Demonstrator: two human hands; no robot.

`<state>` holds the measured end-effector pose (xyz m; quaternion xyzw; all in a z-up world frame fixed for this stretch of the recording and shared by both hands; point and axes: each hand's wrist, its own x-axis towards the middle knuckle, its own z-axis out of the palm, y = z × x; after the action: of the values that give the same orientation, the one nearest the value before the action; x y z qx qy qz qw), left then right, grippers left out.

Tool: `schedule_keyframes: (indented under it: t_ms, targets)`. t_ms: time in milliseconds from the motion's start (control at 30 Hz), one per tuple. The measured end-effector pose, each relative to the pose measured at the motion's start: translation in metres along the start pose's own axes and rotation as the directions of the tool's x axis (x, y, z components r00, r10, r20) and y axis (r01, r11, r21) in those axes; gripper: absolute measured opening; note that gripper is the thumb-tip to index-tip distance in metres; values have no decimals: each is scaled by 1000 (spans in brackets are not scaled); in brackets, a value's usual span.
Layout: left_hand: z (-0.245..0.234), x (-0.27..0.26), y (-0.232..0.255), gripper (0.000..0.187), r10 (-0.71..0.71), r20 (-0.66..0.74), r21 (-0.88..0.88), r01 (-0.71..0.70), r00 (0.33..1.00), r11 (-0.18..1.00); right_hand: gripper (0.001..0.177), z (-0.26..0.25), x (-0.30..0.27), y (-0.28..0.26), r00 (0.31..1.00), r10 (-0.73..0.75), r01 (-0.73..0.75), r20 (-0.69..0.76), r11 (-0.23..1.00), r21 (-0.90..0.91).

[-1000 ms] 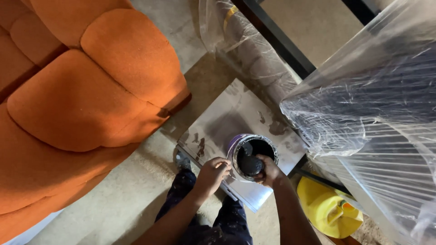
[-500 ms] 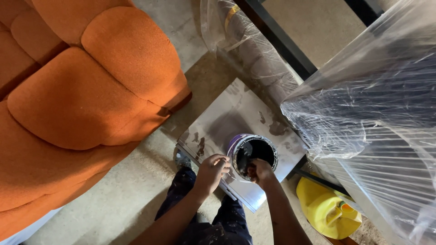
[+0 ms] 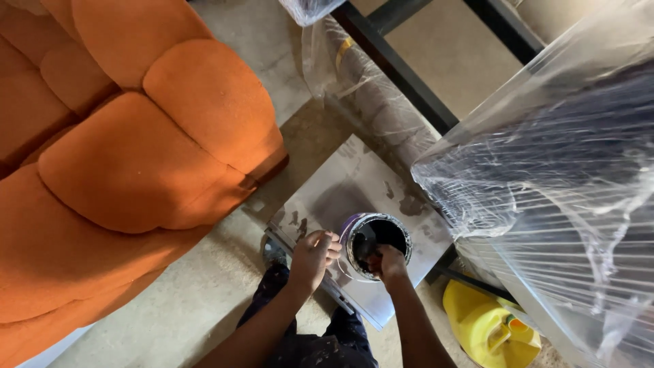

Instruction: Applying black paint to a metal furniture frame using a sponge applicator dipped in a paint bucket.

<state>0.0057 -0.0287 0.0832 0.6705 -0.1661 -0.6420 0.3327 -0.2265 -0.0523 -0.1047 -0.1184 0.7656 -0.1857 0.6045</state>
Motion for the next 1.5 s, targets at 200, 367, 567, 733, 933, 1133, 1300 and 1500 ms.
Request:
schedule_keyframes:
  t_ms: [200, 367, 567, 733, 933, 1133, 1300, 1500]
  targets:
    - [4, -20, 16, 42, 72, 7, 23, -72, 997, 997, 28, 7, -28, -22, 993, 120, -113, -2, 930, -350]
    - [6, -27, 17, 39, 97, 16, 87, -98, 995, 991, 22, -4, 3, 13, 994, -107, 105, 2, 980, -170]
    - [8, -33, 8, 37, 101, 25, 112, -103, 995, 988, 24, -9, 6, 30, 995, -94, 99, 36, 973, -209]
    - [11, -44, 13, 32, 129, 32, 136, -132, 991, 982, 26, 2, -21, 26, 989, -128, 132, -72, 990, 53]
    - [10, -50, 17, 33, 102, 49, 143, -108, 994, 984, 12, -7, -44, 3, 999, -50, 51, 12, 951, -304]
    - [4, -47, 16, 35, 56, 28, 86, -58, 998, 995, 29, -10, -17, 9, 985, -127, 88, -116, 952, -293]
    - [-1, -45, 13, 36, 53, 21, 81, -55, 998, 995, 28, -14, -5, 27, 995, -99, 98, 9, 963, -251]
    - [0, -32, 4, 38, 55, 31, 70, -57, 998, 996, 19, -27, -35, 10, 975, 53, -56, 215, 998, 8]
